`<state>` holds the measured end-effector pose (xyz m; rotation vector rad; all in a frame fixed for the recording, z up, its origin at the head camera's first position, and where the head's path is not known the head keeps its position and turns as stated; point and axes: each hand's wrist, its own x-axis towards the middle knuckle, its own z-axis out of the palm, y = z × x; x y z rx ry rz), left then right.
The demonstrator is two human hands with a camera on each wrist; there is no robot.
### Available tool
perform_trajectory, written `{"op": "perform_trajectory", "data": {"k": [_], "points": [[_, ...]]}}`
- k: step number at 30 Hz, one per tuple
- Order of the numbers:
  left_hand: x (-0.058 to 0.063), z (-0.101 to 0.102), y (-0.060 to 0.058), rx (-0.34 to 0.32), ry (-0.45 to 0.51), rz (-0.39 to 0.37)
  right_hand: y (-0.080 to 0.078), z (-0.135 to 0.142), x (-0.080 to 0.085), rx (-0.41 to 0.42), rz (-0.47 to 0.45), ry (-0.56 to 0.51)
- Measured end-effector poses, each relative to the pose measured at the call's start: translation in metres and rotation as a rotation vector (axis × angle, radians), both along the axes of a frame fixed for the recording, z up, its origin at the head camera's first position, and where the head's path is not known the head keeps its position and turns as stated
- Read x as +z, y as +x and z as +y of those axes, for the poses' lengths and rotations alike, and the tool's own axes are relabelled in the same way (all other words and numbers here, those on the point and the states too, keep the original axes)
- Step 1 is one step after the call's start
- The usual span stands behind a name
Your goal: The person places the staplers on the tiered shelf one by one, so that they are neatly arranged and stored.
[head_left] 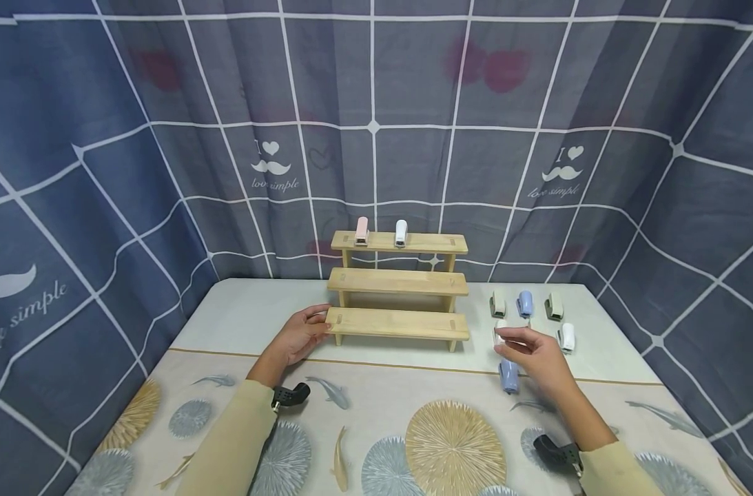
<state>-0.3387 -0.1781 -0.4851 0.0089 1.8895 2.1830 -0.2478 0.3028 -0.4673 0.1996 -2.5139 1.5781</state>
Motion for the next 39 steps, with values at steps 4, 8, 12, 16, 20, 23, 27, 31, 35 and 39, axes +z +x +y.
{"op": "perform_trajectory", "data": {"k": [4,8,12,16,20,23,27,31,35,39], "points": [[0.0,-0.001,0.0,-0.005,-0.009,0.004,0.004,0.004,-0.003,0.017,-0.022,0.026],[0.001,0.0,0.001,0.003,-0.012,-0.001,0.008,0.008,-0.004,0.038,-0.028,0.034],[0.001,0.001,0.001,0.003,-0.001,0.0,0.011,0.012,-0.004,0.074,-0.035,0.019],[0.0,0.0,0.001,-0.011,0.007,0.011,0.013,0.015,-0.006,0.105,-0.076,0.011],[-0.001,0.0,0.001,-0.015,0.0,0.014,0.014,0.019,-0.008,0.134,-0.103,0.02],[-0.001,0.0,0.0,-0.008,-0.004,0.006,0.015,0.02,-0.008,0.155,-0.117,0.021],[0.0,0.001,0.0,-0.007,-0.004,0.003,0.015,0.021,-0.009,0.191,-0.143,-0.005],[0.001,0.001,0.0,-0.004,-0.005,0.001,0.016,0.024,-0.01,0.24,-0.17,-0.045],[0.001,0.0,0.001,-0.005,-0.012,0.0,0.017,0.027,-0.01,0.274,-0.196,-0.072],[0.0,-0.001,0.0,-0.009,-0.01,0.006,0.018,0.029,-0.01,0.282,-0.202,-0.065]]}}
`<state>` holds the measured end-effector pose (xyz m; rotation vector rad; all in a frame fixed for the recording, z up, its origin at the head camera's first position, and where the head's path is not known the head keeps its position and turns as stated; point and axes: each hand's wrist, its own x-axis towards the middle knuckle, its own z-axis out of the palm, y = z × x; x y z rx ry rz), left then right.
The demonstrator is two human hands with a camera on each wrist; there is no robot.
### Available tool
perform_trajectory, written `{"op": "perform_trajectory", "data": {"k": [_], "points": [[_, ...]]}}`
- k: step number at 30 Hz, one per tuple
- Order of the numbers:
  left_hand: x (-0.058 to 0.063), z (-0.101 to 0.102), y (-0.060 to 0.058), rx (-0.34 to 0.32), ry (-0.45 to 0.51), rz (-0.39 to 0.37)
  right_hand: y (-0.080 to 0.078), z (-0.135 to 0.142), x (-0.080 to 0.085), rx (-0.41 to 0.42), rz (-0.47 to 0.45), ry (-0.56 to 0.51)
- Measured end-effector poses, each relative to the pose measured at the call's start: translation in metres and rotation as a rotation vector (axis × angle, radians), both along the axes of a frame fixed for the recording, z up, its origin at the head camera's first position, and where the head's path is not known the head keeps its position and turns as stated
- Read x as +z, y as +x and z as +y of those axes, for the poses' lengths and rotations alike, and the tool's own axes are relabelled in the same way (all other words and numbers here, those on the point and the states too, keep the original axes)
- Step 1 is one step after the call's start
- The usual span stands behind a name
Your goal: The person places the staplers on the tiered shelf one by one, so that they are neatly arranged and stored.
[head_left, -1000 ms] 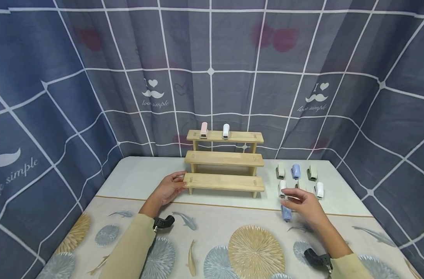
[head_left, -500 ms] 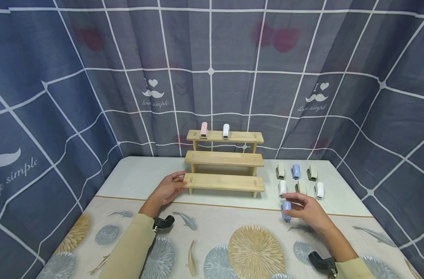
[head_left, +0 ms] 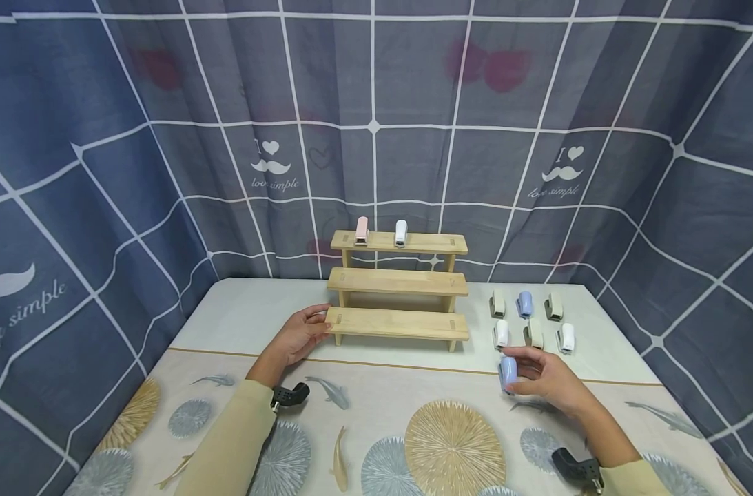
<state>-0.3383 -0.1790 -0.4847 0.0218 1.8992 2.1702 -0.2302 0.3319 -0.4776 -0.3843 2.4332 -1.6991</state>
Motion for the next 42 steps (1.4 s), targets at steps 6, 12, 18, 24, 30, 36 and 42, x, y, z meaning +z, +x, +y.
{"op": "perform_trajectory", "data": {"k": [6,12,18,24,30,36,42], "points": [[0.001,0.0,0.0006,-0.005,-0.004,0.001,-0.0003,0.0011,-0.0018,-0.012,-0.008,0.045],[0.0007,0.0004,0.0013,0.003,0.003,-0.009,-0.0004,0.0017,-0.004,-0.009,-0.022,0.052],[-0.0005,0.0006,0.0011,-0.005,0.011,0.007,0.0,0.0013,-0.0036,-0.011,-0.036,0.064],[-0.0015,0.0,0.0011,-0.013,0.022,0.015,-0.0006,0.0008,-0.0039,-0.018,-0.035,0.079],[-0.0015,0.0008,0.0011,-0.009,0.028,0.012,-0.0017,0.0007,-0.0042,-0.022,-0.033,0.1],[-0.0026,0.0012,0.0009,-0.008,0.033,0.017,-0.0018,-0.0001,-0.0034,-0.026,-0.033,0.112],[-0.003,-0.0005,0.0006,-0.016,0.036,0.024,-0.0015,-0.0012,-0.0024,-0.025,-0.013,0.103]]}}
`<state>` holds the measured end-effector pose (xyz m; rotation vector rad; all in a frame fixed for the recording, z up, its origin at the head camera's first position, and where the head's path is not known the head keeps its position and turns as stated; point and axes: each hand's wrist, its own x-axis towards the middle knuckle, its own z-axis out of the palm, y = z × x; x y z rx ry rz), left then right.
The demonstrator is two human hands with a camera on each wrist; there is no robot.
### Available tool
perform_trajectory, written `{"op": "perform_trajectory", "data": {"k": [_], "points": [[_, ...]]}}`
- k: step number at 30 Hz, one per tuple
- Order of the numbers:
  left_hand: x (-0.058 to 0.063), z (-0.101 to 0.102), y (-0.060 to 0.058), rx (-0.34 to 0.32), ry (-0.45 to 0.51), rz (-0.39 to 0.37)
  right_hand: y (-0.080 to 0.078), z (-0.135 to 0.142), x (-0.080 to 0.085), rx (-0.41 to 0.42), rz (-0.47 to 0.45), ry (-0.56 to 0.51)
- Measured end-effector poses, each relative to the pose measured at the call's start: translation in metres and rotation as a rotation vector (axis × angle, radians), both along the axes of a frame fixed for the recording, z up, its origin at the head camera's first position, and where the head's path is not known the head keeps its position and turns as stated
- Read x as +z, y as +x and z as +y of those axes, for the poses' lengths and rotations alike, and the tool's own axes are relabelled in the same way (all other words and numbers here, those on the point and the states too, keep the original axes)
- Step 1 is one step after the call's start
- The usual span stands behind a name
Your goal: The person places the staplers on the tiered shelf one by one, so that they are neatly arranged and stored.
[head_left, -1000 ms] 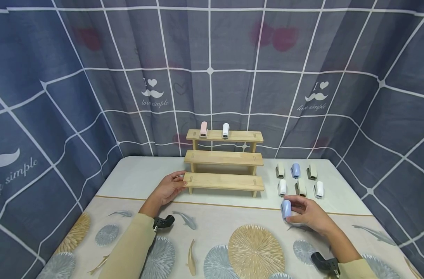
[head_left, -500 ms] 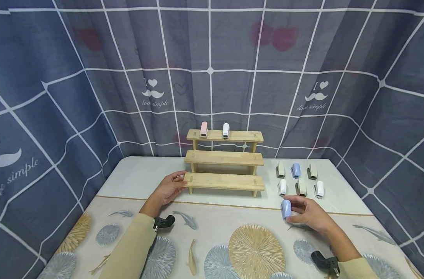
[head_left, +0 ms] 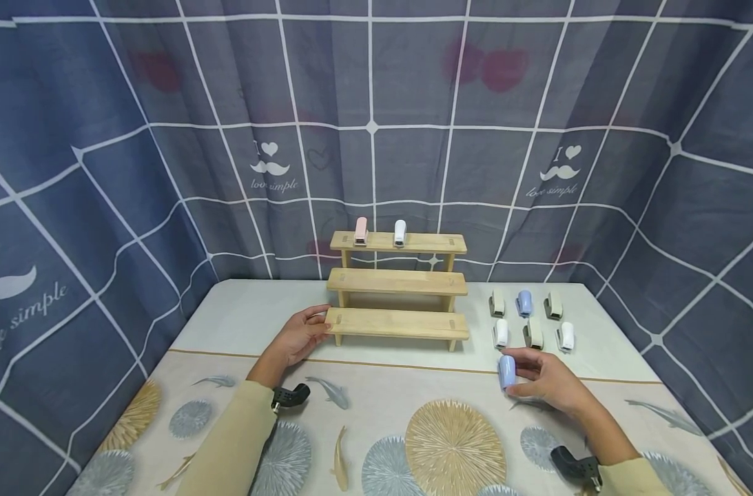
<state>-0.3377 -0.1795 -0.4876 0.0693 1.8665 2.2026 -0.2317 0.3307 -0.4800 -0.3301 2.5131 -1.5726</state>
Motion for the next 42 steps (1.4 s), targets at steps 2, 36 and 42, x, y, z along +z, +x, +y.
{"op": "perform_trajectory", "data": {"k": [2,36,42], "points": [[0.001,0.0,0.0,-0.004,0.007,0.002,0.0,0.0,0.0,0.0,0.008,-0.007],[0.003,0.002,0.002,0.012,-0.027,-0.012,0.003,-0.015,0.002,-0.089,-0.038,-0.252],[0.004,0.0,0.003,0.005,-0.022,-0.014,0.001,-0.023,0.007,-0.076,-0.06,-0.341]]}}
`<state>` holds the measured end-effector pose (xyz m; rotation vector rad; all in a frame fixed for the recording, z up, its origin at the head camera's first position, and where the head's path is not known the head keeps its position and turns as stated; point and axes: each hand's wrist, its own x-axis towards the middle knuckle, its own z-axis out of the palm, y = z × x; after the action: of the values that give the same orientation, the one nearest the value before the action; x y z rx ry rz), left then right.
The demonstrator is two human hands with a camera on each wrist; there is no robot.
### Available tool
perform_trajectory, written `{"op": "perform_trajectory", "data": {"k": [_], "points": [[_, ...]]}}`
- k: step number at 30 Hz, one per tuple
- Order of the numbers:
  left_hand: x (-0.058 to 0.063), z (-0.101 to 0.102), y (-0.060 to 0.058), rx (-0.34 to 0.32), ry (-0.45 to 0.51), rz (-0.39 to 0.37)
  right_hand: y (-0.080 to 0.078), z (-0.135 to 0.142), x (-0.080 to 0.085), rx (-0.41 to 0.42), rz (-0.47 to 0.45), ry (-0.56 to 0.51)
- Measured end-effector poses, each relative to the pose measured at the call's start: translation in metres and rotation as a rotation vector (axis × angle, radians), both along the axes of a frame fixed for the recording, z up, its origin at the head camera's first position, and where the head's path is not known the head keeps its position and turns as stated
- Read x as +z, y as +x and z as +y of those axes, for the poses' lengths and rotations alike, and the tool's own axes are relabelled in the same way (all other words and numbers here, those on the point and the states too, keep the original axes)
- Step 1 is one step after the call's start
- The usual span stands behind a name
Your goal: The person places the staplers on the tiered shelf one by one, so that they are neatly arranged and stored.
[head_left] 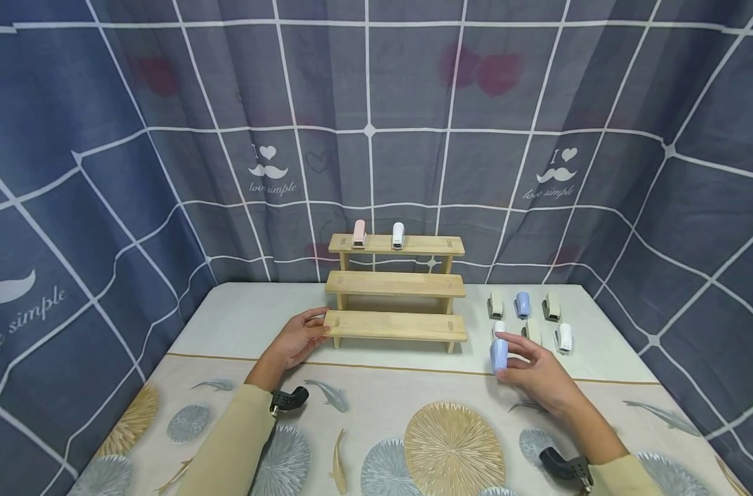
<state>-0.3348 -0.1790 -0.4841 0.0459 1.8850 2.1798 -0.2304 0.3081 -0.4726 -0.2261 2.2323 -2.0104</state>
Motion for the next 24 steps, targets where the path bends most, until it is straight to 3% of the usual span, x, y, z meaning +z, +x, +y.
{"op": "perform_trajectory", "data": {"k": [8,24], "points": [[-0.001,0.0,-0.001,-0.002,0.01,0.005,-0.007,-0.009,0.004,0.069,0.0,-0.115],[-0.002,-0.001,-0.001,0.003,0.008,-0.005,-0.019,-0.027,0.013,0.104,0.048,-0.093]]}}
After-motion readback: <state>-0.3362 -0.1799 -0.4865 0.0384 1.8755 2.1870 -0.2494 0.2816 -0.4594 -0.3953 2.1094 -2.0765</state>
